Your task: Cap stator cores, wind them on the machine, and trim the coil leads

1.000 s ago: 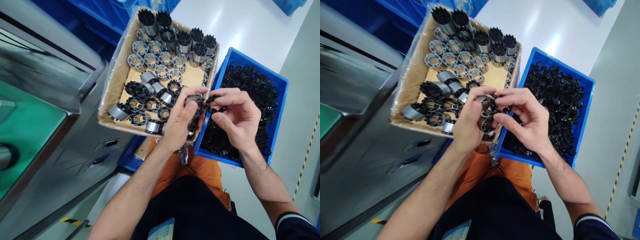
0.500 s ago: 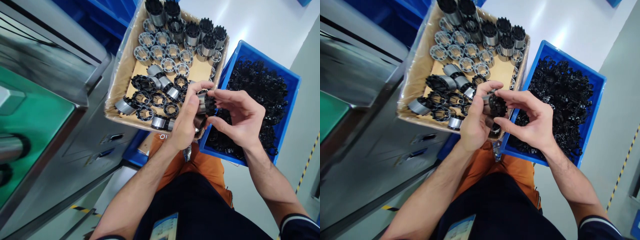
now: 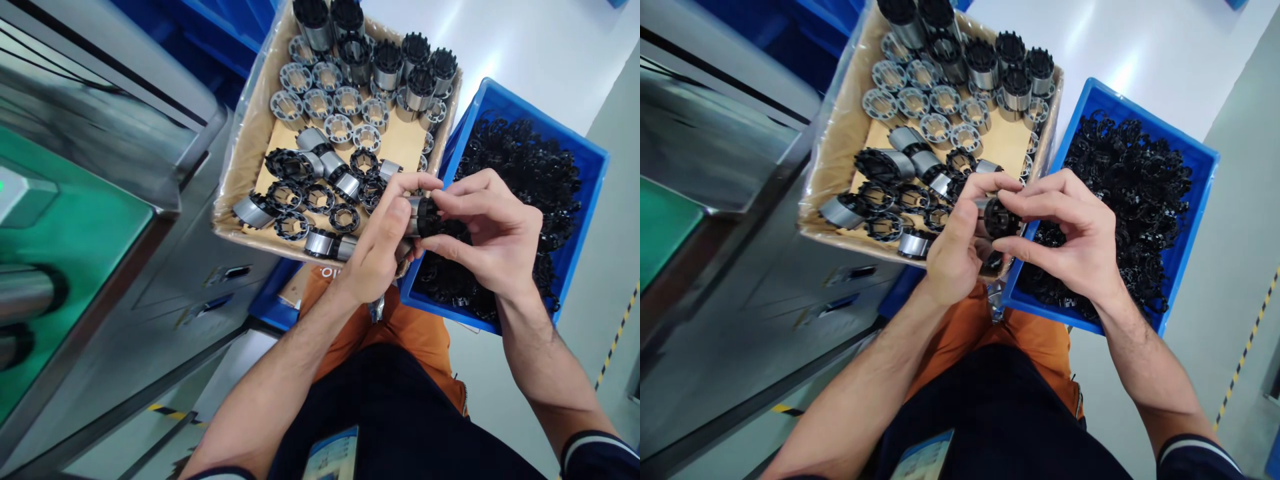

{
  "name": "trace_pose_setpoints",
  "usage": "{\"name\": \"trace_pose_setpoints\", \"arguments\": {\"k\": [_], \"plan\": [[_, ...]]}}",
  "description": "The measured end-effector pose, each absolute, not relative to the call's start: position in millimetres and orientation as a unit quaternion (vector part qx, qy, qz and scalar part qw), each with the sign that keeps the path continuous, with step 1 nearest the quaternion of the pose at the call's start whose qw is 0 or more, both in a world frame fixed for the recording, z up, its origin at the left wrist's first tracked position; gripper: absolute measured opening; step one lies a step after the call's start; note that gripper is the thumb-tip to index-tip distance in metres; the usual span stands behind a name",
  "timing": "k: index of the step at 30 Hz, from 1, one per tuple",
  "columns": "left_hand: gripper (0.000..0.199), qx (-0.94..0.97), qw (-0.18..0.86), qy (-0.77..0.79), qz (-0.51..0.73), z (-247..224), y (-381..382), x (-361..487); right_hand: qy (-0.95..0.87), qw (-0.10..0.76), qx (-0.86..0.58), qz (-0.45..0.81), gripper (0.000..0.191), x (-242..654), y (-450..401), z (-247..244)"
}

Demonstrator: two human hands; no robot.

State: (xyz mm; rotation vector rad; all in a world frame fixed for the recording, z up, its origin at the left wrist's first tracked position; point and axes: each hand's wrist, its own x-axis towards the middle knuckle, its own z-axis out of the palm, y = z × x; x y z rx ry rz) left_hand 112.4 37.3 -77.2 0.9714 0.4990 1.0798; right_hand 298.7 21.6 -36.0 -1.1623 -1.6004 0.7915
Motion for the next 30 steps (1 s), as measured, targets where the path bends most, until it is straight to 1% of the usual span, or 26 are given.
{"name": "trace_pose_setpoints", "arguments": {"k": [4,6,7,9,11,12,14,15,16,18,19,20,22,23,24,25,27,28,30], "plan": [[0.045,0.436,0.733,0.22,0.473,-83,33,112,-0.669,0.47,-0.479,0.318,0.033,299,23,-36],[0.049,0.456,0.711,0.239,0.478,-84,34,107,-0.682,0.453,-0.483,0.31,0.033,301,23,-31],[0.05,0.482,0.684,0.25,0.486,-82,36,104,-0.688,0.443,-0.485,0.308,0.034,304,23,-27],[0.048,0.554,0.604,0.272,0.504,-71,46,96,-0.688,0.431,-0.504,0.296,0.031,313,22,-13],[0.047,0.636,0.504,0.301,0.501,-51,66,88,-0.662,0.437,-0.555,0.252,0.025,328,18,5],[0.049,0.682,0.442,0.324,0.485,-40,79,86,-0.645,0.439,-0.586,0.219,0.021,336,16,14],[0.048,0.752,0.327,0.424,0.384,-19,109,85,-0.639,0.413,-0.629,0.159,0.016,355,12,29],[0.056,0.768,0.293,0.462,0.333,-12,124,87,-0.658,0.379,-0.634,0.147,0.014,363,10,33],[0.063,0.774,0.282,0.498,0.271,-7,137,90,-0.687,0.331,-0.629,0.15,0.013,371,8,34],[0.065,0.777,0.28,0.534,0.183,-4,155,95,-0.743,0.215,-0.609,0.177,0.016,379,3,30],[0.064,0.783,0.28,0.528,0.172,-6,159,97,-0.76,0.156,-0.602,0.189,0.019,380,0,25],[0.063,0.796,0.277,0.505,0.185,-10,160,98,-0.768,0.101,-0.601,0.198,0.02,378,-3,19],[0.062,0.814,0.288,0.426,0.27,-21,151,95,-0.769,0.013,-0.603,0.212,0.024,368,-8,5],[0.065,0.806,0.319,0.383,0.319,-27,144,94,-0.768,-0.019,-0.601,0.218,0.026,361,-10,-3],[0.066,0.782,0.373,0.348,0.357,-33,135,92,-0.768,-0.043,-0.599,0.223,0.031,353,-11,-9],[0.062,0.741,0.446,0.316,0.39,-39,125,91,-0.768,-0.059,-0.597,0.225,0.038,347,-12,-15],[0.046,0.617,0.595,0.264,0.442,-51,107,91,-0.773,-0.069,-0.59,0.224,0.05,337,-12,-22],[0.041,0.557,0.65,0.238,0.459,-57,99,92,-0.775,-0.062,-0.586,0.228,0.055,334,-11,-24],[0.039,0.468,0.709,0.199,0.489,-68,86,95,-0.775,-0.026,-0.578,0.255,0.063,332,-10,-25]]}}
